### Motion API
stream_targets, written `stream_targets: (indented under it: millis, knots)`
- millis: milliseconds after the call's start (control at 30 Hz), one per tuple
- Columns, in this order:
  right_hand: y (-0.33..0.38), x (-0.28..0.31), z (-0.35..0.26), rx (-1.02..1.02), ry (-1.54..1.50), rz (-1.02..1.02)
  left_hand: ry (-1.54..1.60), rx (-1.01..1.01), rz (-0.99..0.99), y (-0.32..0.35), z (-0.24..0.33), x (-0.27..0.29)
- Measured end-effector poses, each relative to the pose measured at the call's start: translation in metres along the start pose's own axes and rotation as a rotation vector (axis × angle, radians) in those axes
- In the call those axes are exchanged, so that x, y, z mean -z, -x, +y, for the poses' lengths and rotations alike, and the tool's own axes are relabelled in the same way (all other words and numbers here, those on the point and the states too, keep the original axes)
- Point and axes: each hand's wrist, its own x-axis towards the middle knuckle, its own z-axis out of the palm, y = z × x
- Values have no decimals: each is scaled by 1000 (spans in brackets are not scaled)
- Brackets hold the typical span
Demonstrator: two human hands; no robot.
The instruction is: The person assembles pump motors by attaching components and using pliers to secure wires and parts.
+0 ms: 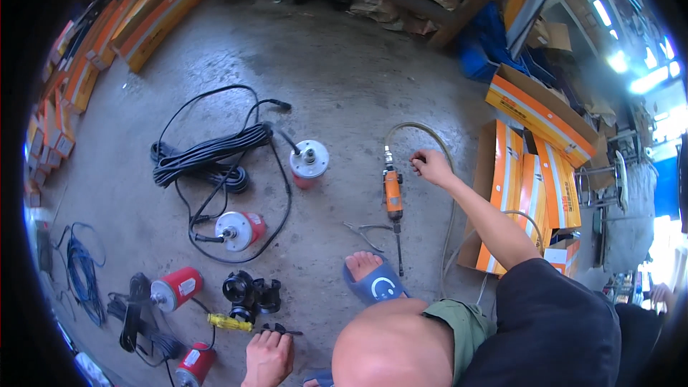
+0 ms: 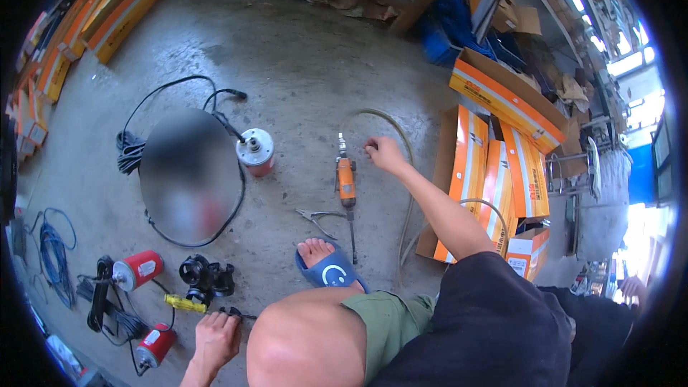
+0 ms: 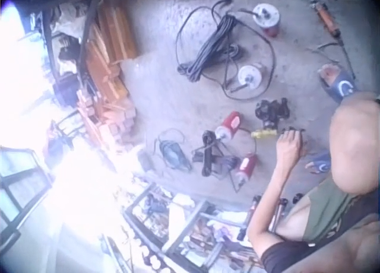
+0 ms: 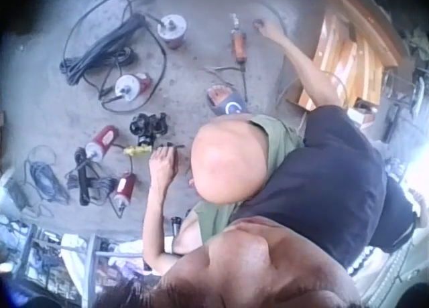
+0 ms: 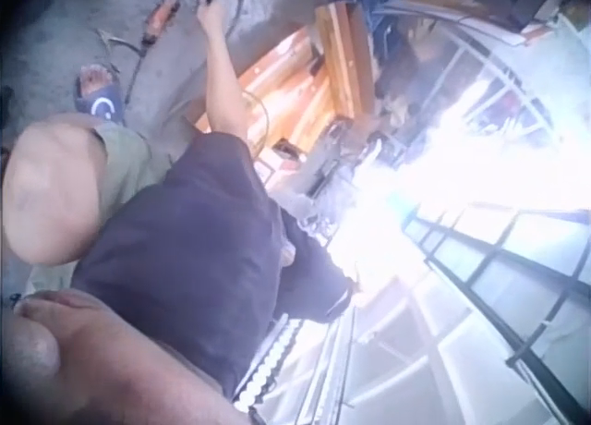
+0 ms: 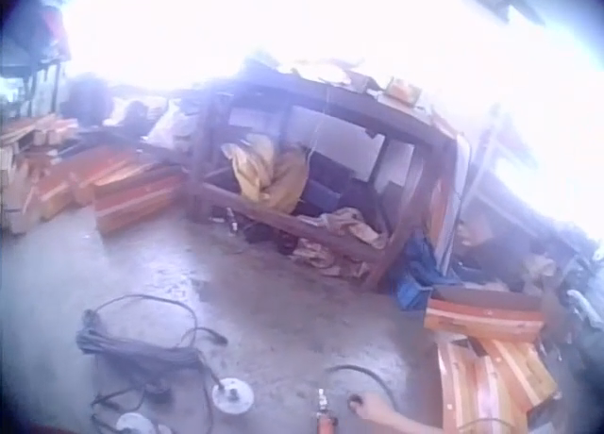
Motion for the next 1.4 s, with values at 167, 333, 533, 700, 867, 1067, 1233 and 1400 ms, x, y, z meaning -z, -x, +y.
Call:
stream_targets:
  millis: [167,333,533,700,867,1067,1233,1400]
  knots:
    - [-48,-49,-84,159,-150,-194,-17,133,47,29,-12,15]
    - [-152,-75,-96,501,377,194,-35,264,76,67,-21,13]
    - [-165,-90,-93,611,405,201,-10,490,167,120,-21,-6]
    - [-150,-80,-101,613,255,124,10,482,138,101,-16,7]
    - [-146,-66,-96,627,241,123,34,429,158,77,-24,6]
    - [-114,-82,-113,424,169,341,38,399,99,71,-31,-1]
    - [-33,-124,-123,-748,-1071,-372,-48,312,240,10,-26,-21]
    - [10,-159,-196,-1166,-1655,-706,-236,588,239,-50,-38,-45]
